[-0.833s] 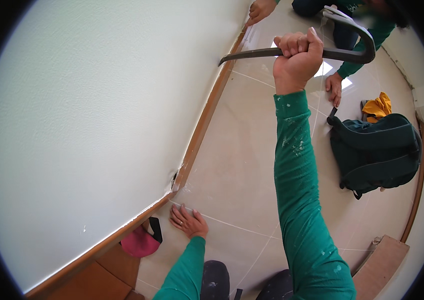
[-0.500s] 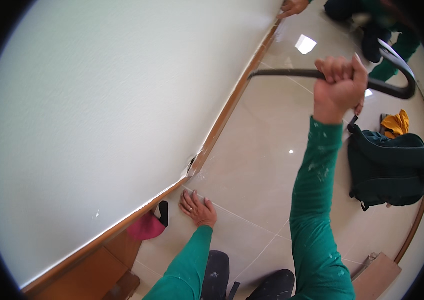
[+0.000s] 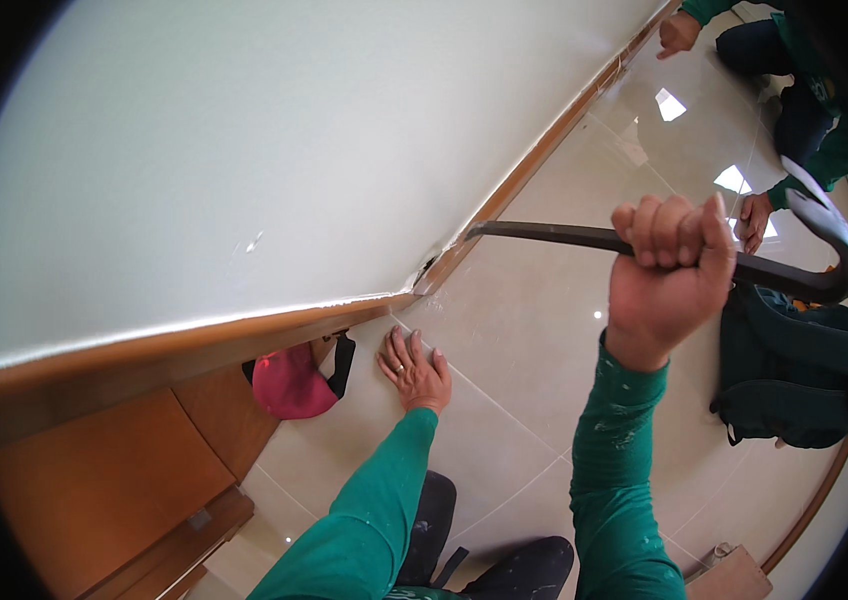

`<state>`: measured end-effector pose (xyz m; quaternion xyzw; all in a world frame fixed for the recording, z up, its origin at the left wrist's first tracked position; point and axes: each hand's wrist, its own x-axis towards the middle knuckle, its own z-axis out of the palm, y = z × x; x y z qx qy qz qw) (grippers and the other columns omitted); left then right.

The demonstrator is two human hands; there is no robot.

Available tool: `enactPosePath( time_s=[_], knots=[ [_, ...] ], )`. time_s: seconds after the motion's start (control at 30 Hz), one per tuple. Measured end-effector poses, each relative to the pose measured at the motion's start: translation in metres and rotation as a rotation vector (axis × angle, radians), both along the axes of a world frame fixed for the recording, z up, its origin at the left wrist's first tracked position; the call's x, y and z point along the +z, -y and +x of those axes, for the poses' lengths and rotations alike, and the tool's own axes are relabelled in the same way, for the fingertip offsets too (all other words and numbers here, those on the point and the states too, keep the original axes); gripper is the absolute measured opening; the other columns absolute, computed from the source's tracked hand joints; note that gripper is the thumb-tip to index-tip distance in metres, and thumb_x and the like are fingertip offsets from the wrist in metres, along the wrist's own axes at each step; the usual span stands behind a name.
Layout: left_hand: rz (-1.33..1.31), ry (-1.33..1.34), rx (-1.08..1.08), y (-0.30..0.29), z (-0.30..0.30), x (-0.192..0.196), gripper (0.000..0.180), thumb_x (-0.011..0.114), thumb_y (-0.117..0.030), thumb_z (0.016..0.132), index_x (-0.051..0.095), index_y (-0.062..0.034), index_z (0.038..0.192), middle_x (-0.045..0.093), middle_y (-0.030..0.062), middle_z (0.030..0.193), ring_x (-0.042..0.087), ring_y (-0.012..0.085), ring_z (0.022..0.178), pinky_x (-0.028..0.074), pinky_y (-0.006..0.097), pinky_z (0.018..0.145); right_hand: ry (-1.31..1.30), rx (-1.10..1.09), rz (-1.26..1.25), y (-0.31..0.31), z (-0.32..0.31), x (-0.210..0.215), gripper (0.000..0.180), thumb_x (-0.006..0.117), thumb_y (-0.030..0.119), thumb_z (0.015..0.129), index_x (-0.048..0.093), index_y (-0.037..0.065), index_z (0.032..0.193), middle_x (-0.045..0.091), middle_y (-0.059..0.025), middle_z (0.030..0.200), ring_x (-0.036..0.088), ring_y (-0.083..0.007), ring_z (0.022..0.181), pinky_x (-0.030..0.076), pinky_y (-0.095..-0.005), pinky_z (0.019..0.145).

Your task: The person uses a crowbar to pry a wooden baseboard away from a white wall. They insert the tool into the gap between the baseboard and the wall, applying leverage to loosen it. Another person in a green shirt assists by pulling the baseboard as it detaches.

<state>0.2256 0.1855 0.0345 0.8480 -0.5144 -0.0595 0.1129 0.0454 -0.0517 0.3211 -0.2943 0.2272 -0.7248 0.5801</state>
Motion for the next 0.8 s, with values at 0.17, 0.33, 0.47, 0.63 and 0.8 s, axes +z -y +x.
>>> enactPosePath(
  time_s=[0.17, 0.33, 0.47, 0.63, 0.8],
  knots=[
    [-0.016, 0.004, 0.003, -0.001, 0.001, -0.001, 0.057, 0.058, -0.031, 0.095, 0.044, -0.0062, 0.144, 0.03, 0.0215, 0.161, 0.023, 0.0412, 0.152, 0.012, 0.065, 0.121, -0.026, -0.077, 0.015, -0.015, 0.022, -0.018, 0.046, 0.046, 0.025, 0.105, 0.027, 0.014, 0.065, 0.025, -0.0001, 0.058, 0.024, -0.0135, 0.055, 0.024, -0.0347, 0.058],
    [-0.02, -0.003, -0.001, -0.002, 0.001, 0.0, 0.057, 0.058, -0.032, 0.095, 0.044, -0.0063, 0.144, 0.031, 0.0217, 0.16, 0.024, 0.0413, 0.152, 0.012, 0.065, 0.121, -0.04, -0.159, 0.034, -0.028, 0.025, -0.026, 0.046, 0.048, 0.025, 0.103, 0.026, 0.014, 0.064, 0.025, 0.0004, 0.058, 0.024, -0.0135, 0.055, 0.025, -0.0343, 0.058],
    [-0.029, -0.01, 0.005, -0.001, 0.001, 0.001, 0.057, 0.058, -0.033, 0.095, 0.045, -0.0063, 0.144, 0.032, 0.022, 0.16, 0.024, 0.0413, 0.152, 0.012, 0.065, 0.121, 0.021, -0.218, 0.11, -0.044, 0.023, -0.032, 0.045, 0.048, 0.024, 0.103, 0.026, 0.015, 0.065, 0.024, 0.0005, 0.057, 0.023, -0.0133, 0.055, 0.025, -0.0343, 0.058],
    [-0.016, 0.002, 0.005, -0.001, 0.002, -0.001, 0.058, 0.058, -0.033, 0.094, 0.045, -0.0064, 0.144, 0.032, 0.0221, 0.16, 0.024, 0.0415, 0.152, 0.011, 0.065, 0.122, 0.086, -0.174, 0.153, -0.059, 0.032, -0.042, 0.043, 0.048, 0.023, 0.102, 0.026, 0.015, 0.066, 0.025, 0.0003, 0.057, 0.023, -0.0131, 0.055, 0.026, -0.0342, 0.058],
    [-0.036, 0.023, 0.002, -0.002, 0.002, -0.004, 0.058, 0.058, -0.034, 0.094, 0.046, -0.0065, 0.144, 0.032, 0.0222, 0.16, 0.023, 0.0421, 0.152, 0.011, 0.065, 0.122, -0.004, -0.144, 0.059, -0.058, 0.044, -0.041, 0.043, 0.047, 0.023, 0.102, 0.025, 0.014, 0.066, 0.026, 0.0003, 0.057, 0.023, -0.0132, 0.055, 0.025, -0.0342, 0.057]
  ],
)
